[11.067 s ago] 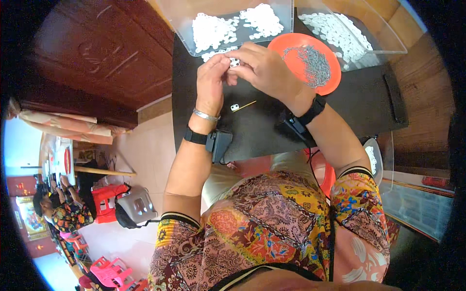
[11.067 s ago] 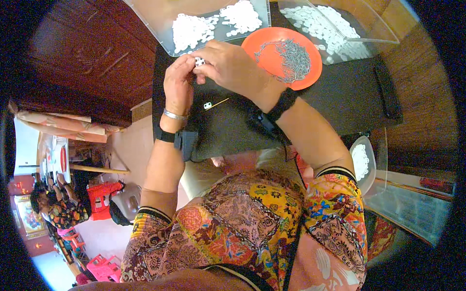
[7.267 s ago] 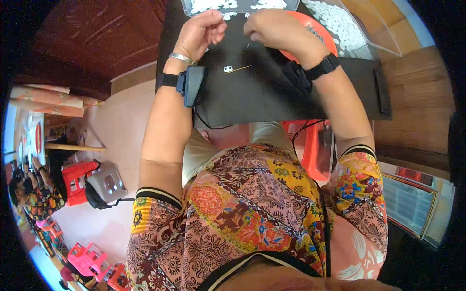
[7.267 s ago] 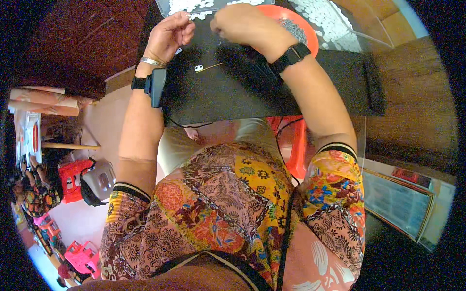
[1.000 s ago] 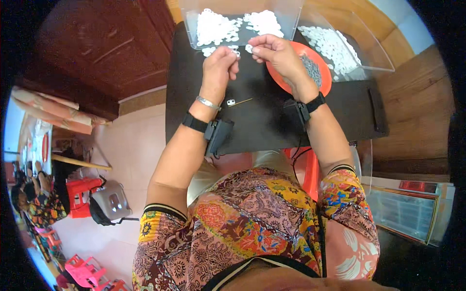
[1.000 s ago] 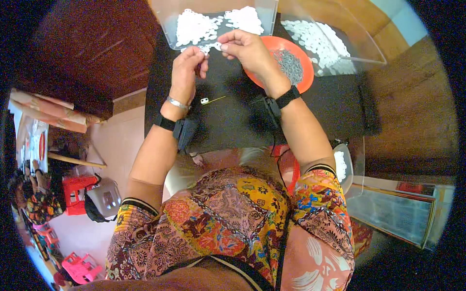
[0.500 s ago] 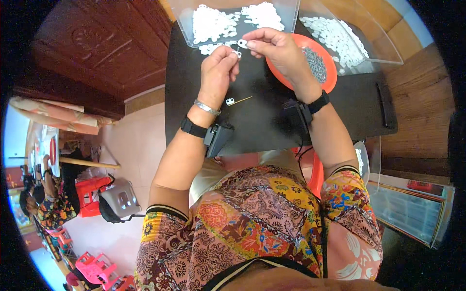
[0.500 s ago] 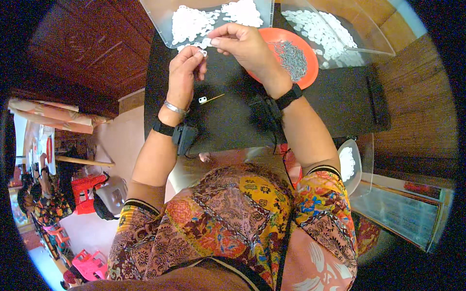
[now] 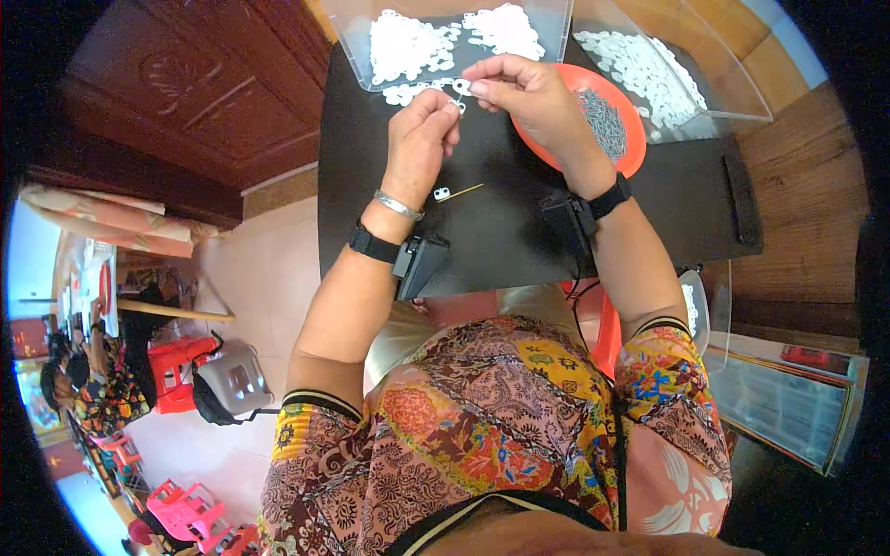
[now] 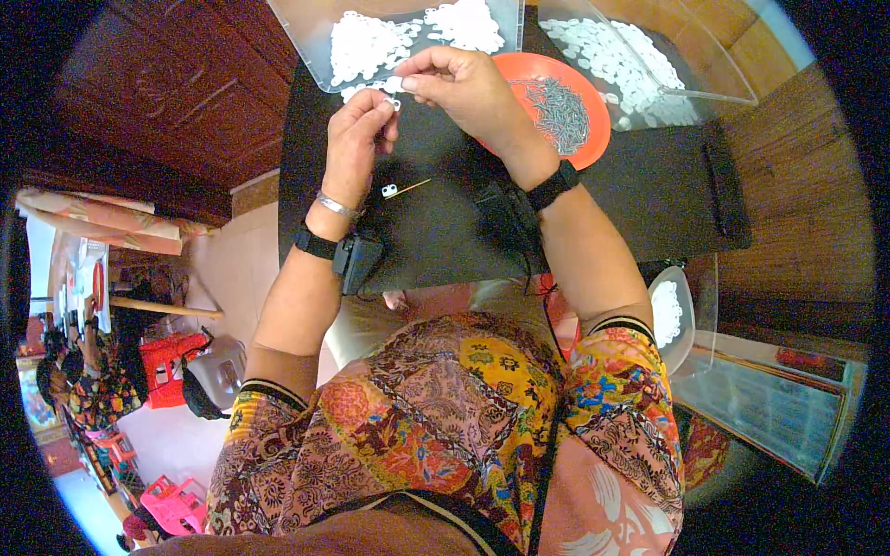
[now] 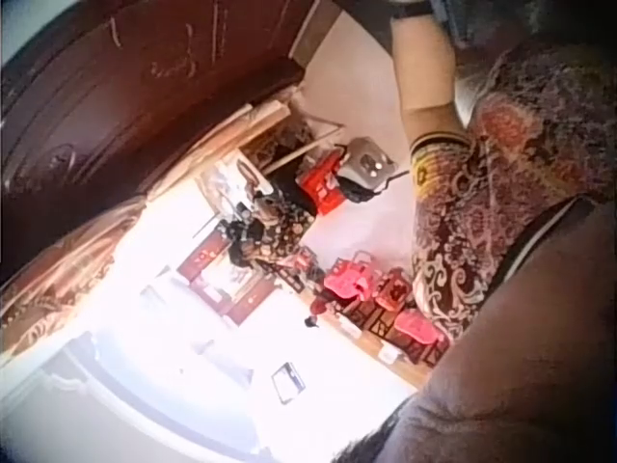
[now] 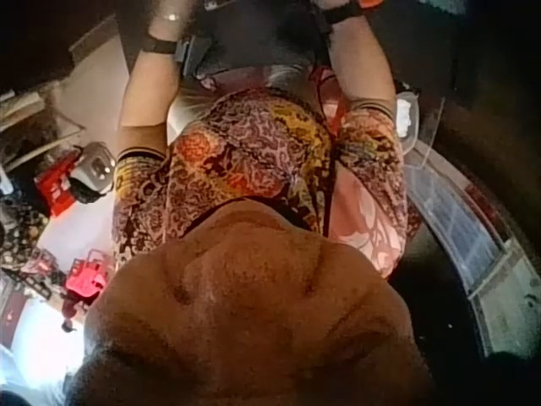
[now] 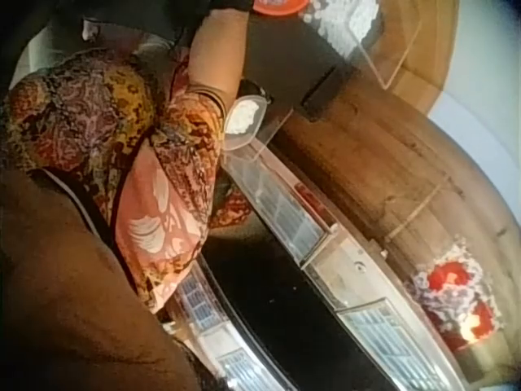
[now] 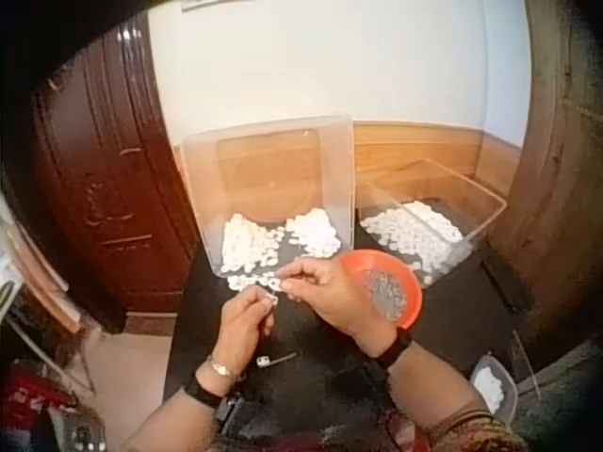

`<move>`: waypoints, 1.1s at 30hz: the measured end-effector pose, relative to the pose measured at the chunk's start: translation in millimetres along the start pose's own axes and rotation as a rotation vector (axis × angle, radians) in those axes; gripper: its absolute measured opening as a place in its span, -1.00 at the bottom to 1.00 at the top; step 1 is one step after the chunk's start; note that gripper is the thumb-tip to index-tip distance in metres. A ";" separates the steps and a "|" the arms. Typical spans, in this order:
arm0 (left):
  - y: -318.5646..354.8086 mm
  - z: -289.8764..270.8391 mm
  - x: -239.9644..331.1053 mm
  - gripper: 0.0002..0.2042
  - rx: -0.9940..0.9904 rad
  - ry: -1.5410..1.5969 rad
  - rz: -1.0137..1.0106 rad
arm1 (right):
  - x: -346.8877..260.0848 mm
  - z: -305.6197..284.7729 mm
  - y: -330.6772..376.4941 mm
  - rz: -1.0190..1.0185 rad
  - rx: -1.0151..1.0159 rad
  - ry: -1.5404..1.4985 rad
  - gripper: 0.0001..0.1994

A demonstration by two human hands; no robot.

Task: Assembling small white plastic components onto a metal pin at a desk.

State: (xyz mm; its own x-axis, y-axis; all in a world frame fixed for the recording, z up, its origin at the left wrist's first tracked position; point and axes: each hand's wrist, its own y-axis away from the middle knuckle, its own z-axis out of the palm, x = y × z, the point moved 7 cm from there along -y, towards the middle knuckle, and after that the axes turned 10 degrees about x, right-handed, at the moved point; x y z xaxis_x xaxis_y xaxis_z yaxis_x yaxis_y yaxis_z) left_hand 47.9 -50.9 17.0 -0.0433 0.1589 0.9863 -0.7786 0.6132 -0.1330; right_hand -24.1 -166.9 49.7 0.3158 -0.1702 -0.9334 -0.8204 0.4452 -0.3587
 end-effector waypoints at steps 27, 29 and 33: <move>-1.8 -3.6 -4.7 -0.82 0.049 -0.035 0.000 | 12.7 9.8 0.9 0.005 0.000 0.032 -0.82; -0.8 -2.6 -1.9 -0.82 0.067 -0.084 0.038 | 13.5 9.3 0.9 0.005 0.019 0.034 -0.82; -0.9 -5.5 -0.6 -0.82 0.085 -0.142 0.103 | 12.0 9.7 1.3 -0.008 0.029 0.055 -0.83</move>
State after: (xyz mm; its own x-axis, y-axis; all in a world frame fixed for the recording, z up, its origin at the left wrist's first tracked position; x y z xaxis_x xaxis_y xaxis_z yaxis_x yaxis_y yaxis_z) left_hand 52.1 -47.3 16.0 -0.2089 0.1028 0.9725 -0.8151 0.5312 -0.2312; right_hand -16.7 -159.8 38.0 0.2952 -0.2218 -0.9293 -0.8033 0.4690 -0.3671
